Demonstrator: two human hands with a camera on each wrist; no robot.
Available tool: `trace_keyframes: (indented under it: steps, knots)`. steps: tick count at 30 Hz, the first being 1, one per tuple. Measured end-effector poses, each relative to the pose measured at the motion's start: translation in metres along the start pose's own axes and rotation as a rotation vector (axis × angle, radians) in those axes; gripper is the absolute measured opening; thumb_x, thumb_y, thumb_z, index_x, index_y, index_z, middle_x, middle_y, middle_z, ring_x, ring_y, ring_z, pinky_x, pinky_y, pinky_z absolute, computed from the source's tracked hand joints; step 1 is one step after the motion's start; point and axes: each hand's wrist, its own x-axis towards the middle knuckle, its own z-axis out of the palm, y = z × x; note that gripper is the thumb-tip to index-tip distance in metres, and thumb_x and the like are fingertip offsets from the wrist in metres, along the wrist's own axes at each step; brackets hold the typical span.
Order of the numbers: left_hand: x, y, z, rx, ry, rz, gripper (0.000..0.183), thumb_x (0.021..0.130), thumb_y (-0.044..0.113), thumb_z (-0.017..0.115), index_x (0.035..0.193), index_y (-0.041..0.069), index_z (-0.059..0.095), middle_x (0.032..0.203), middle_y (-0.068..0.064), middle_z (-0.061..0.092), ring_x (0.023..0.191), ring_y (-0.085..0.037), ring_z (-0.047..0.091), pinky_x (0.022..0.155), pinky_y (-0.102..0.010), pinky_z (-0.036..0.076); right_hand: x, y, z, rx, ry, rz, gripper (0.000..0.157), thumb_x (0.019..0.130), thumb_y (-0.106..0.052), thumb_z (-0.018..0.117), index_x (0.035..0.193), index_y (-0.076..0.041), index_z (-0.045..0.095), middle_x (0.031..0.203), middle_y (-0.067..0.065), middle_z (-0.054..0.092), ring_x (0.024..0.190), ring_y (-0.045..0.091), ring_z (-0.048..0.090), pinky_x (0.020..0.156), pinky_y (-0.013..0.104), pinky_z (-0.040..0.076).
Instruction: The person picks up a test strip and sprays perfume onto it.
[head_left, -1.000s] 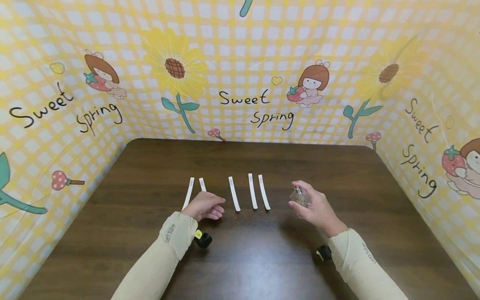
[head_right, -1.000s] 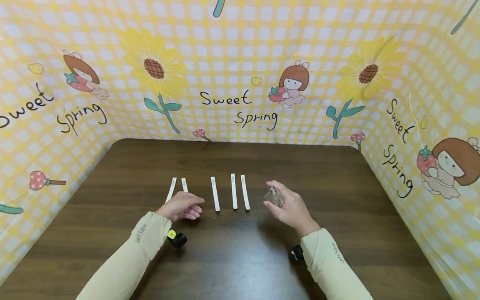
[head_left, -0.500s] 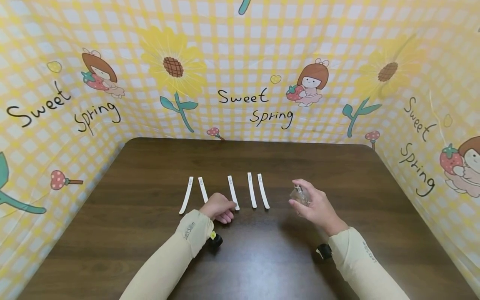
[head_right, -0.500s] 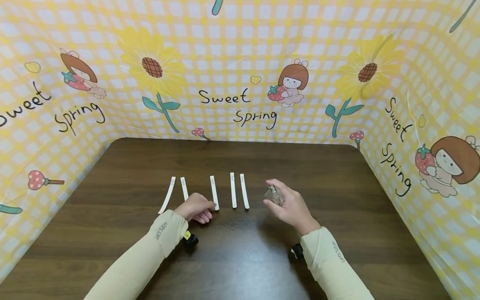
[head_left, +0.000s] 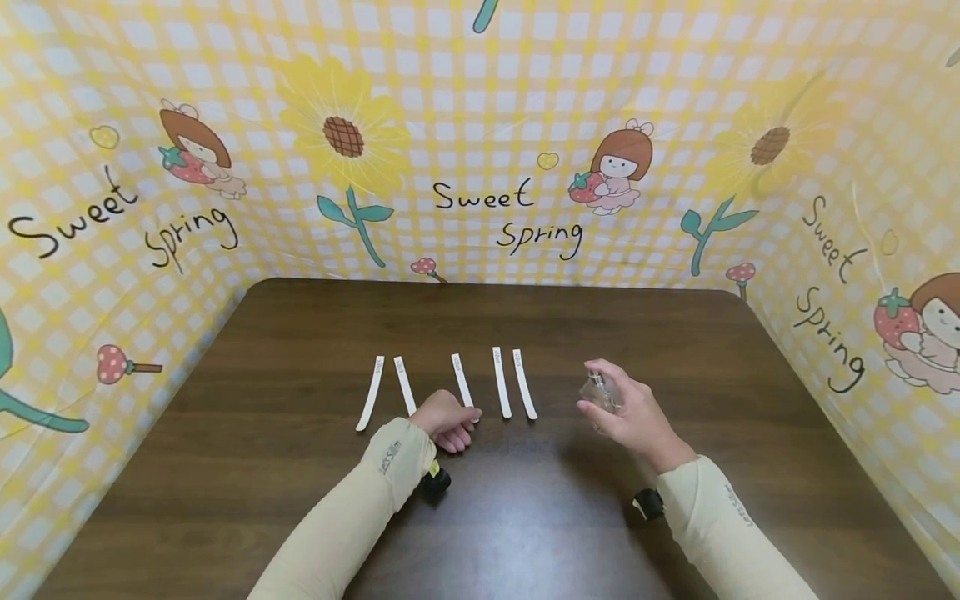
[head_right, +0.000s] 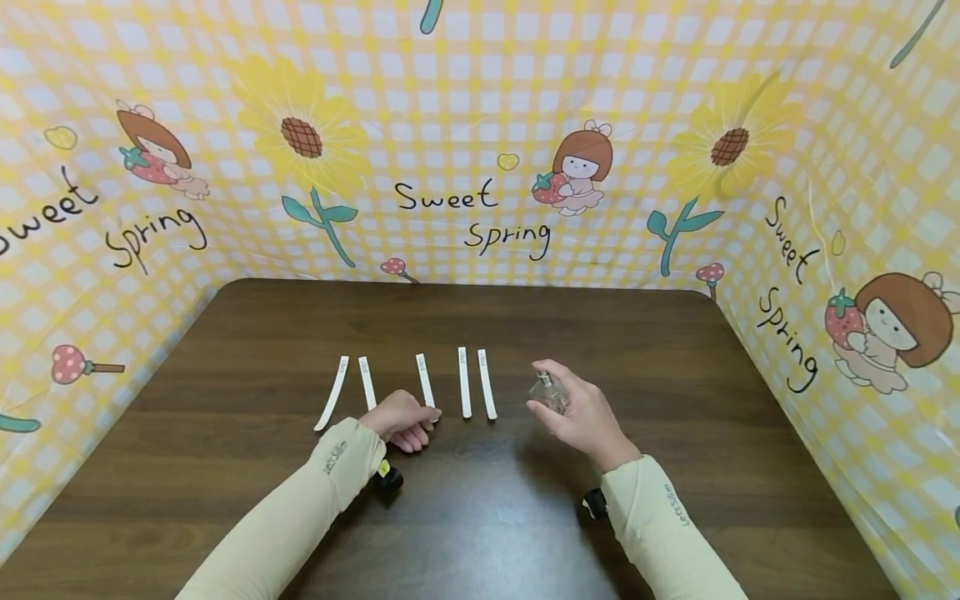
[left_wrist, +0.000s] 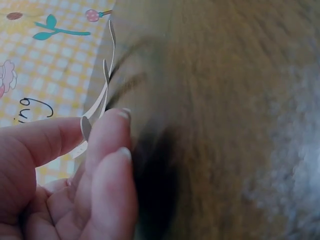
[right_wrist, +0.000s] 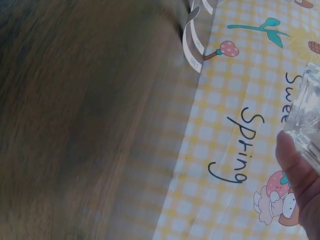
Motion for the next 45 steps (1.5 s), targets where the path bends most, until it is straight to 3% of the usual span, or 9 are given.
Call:
trace_keyframes:
  steps: [6,12,30,36,45]
  knots:
    - [0.001,0.001,0.000,-0.014,-0.001,-0.015,0.033,0.094,0.020,0.057,0.070,-0.001,0.059,0.052,-0.005,0.058,0.038,-0.008,0.053,0.037,-0.018,0.047,-0.001,0.001,0.000,-0.006,0.001,0.027,0.058,0.078,-0.001,0.076,0.128,-0.007,0.048,0.089,0.015,0.063,0.067,0.019,0.061,0.053,0.027,0.054]
    - [0.000,0.001,0.000,-0.037,-0.012,-0.019,0.024,0.091,0.009,0.056,0.069,-0.001,0.060,0.050,-0.003,0.056,0.038,-0.006,0.052,0.037,-0.016,0.046,-0.003,0.001,0.001,0.007,0.006,0.015,0.056,0.078,0.002,0.075,0.127,-0.007,0.048,0.087,0.014,0.063,0.066,0.017,0.061,0.053,0.026,0.054]
    - [-0.001,-0.002,-0.005,-0.191,-0.024,-0.040,0.006,0.089,0.000,0.055,0.086,-0.005,0.055,0.056,-0.006,0.059,0.042,-0.008,0.055,0.041,-0.017,0.049,-0.002,0.003,0.003,-0.009,0.026,-0.030,0.057,0.076,0.003,0.075,0.126,-0.008,0.050,0.090,0.013,0.064,0.068,0.017,0.060,0.053,0.026,0.053]
    - [-0.005,-0.003,-0.011,-0.255,-0.016,-0.007,0.010,0.089,-0.003,0.054,0.095,-0.010,0.055,0.057,-0.006,0.060,0.043,-0.007,0.056,0.042,-0.017,0.049,-0.002,0.002,0.004,-0.015,0.024,-0.039,0.057,0.076,0.003,0.075,0.126,-0.008,0.050,0.089,0.013,0.064,0.067,0.017,0.060,0.052,0.026,0.053]
    - [-0.017,0.002,-0.015,-0.258,-0.056,0.065,0.020,0.090,-0.003,0.054,0.107,-0.014,0.056,0.061,-0.006,0.062,0.047,-0.008,0.058,0.045,-0.018,0.051,-0.002,0.002,0.005,-0.026,0.029,-0.072,0.058,0.074,0.004,0.076,0.125,-0.007,0.050,0.088,0.012,0.065,0.067,0.014,0.060,0.053,0.026,0.053]
